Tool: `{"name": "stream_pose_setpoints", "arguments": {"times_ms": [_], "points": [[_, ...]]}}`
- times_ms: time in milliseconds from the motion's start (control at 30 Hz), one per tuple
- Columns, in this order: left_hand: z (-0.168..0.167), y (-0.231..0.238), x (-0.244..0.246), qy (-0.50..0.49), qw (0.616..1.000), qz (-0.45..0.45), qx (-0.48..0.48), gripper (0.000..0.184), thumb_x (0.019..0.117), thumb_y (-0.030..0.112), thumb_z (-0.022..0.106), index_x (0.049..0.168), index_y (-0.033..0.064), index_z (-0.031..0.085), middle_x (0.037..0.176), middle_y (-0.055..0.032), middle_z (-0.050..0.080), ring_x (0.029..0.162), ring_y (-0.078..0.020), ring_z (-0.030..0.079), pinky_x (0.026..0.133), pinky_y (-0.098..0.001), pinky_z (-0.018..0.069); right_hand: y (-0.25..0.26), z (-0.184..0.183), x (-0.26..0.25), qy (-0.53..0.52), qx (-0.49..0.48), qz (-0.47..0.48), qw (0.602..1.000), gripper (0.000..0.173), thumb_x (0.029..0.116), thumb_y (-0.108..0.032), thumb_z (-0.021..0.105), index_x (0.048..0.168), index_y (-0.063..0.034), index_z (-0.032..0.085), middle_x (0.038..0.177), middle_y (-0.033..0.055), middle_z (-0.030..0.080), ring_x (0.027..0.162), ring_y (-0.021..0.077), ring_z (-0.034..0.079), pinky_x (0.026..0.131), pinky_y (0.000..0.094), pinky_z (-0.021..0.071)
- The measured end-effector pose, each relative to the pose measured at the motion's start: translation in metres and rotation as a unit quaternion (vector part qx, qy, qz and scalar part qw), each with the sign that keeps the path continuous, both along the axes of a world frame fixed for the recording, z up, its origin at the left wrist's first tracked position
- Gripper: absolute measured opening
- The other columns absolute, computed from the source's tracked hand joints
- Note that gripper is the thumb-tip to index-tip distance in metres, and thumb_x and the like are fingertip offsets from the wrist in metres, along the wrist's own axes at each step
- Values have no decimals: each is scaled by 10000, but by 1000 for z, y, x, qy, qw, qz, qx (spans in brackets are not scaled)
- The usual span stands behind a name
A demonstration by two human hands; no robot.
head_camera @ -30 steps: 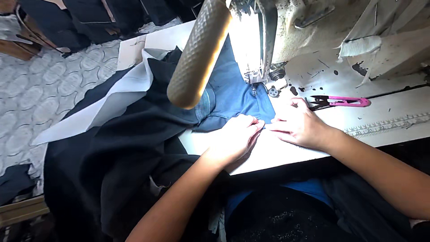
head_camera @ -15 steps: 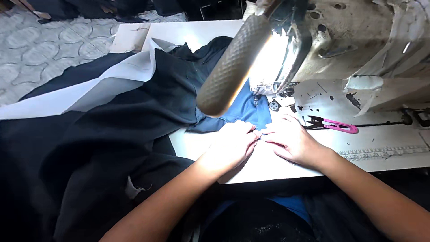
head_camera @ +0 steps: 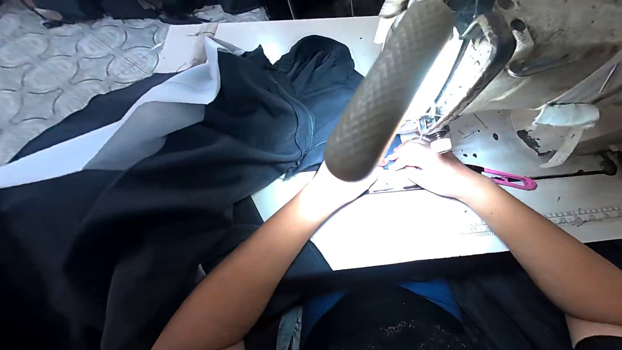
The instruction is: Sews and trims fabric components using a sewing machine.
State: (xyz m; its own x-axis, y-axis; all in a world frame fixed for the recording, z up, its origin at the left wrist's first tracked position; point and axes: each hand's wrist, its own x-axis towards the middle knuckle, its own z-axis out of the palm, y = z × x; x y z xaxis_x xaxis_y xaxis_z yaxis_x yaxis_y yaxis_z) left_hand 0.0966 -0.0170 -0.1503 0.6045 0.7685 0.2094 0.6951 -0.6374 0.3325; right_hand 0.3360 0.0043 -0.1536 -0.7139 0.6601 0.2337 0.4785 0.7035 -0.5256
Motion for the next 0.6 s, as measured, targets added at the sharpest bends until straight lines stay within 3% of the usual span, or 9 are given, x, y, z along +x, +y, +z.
{"name": "stream_pose_setpoints", "arguments": {"times_ms": [133,167,233,300,367,400,467,533,600], "points": [[2,0,-2,35,999,-2,-16,253,985,239,592,1137,174,784,1188,-97,688,1079,-313,644,814,-478,515,-3,-8,0,48,15,-11,999,199,915,-177,604,922,-106,789,1077,59,733,1129,196,647,1131,484,345],[18,-2,2,54,996,0,-70,275,1020,205,570,1208,140,759,1259,-134,660,1145,-352,610,873,-509,485,-4,-7,-1,50,25,-15,998,194,905,-187,615,911,-102,790,1044,72,730,1093,208,655,1110,490,356],[28,-2,5,71,993,0,-93,291,1032,197,552,1244,135,742,1294,-144,642,1175,-364,591,891,-512,472,-6,-6,-4,38,63,-21,997,200,900,-202,612,892,-109,788,967,79,726,1020,231,673,1071,512,380],[12,-1,0,56,998,-9,-32,262,1018,215,580,1193,166,769,1258,-135,666,1146,-363,617,863,-518,488,-8,-5,-4,29,85,-23,996,210,927,-215,607,914,-122,796,926,75,731,990,230,685,1064,506,385],[-16,-1,-6,25,996,-23,80,233,959,197,609,1098,201,796,1131,-113,681,1057,-352,632,840,-531,486,-9,-3,-3,11,89,-25,996,217,939,-213,605,958,-144,809,928,59,733,976,219,688,1074,508,382],[-18,-4,-3,22,995,-23,98,236,961,153,597,1096,175,789,1097,-113,678,1044,-351,627,866,-534,467,-10,-2,-4,4,95,-24,995,220,936,-206,605,960,-140,813,930,63,737,968,227,694,1068,522,391],[-11,-12,6,34,995,-12,97,260,969,70,563,1119,89,774,1030,-129,696,994,-345,657,861,-510,514,-11,0,-5,-6,103,-21,994,218,927,-188,605,944,-126,814,930,73,737,964,245,697,1059,540,395],[-5,-17,7,47,995,-7,82,258,988,77,549,1141,55,756,1031,-132,717,1016,-321,687,956,-488,523,-11,1,-5,-12,102,-22,994,200,913,-181,617,915,-124,809,929,64,731,965,235,694,1062,540,397],[-5,-17,3,54,994,-13,91,199,981,115,585,1061,79,764,992,-95,724,1002,-283,702,1051,-503,480,-12,1,-5,-16,90,-25,995,182,905,-170,638,907,-114,811,947,66,735,979,233,692,1059,550,392]]}}
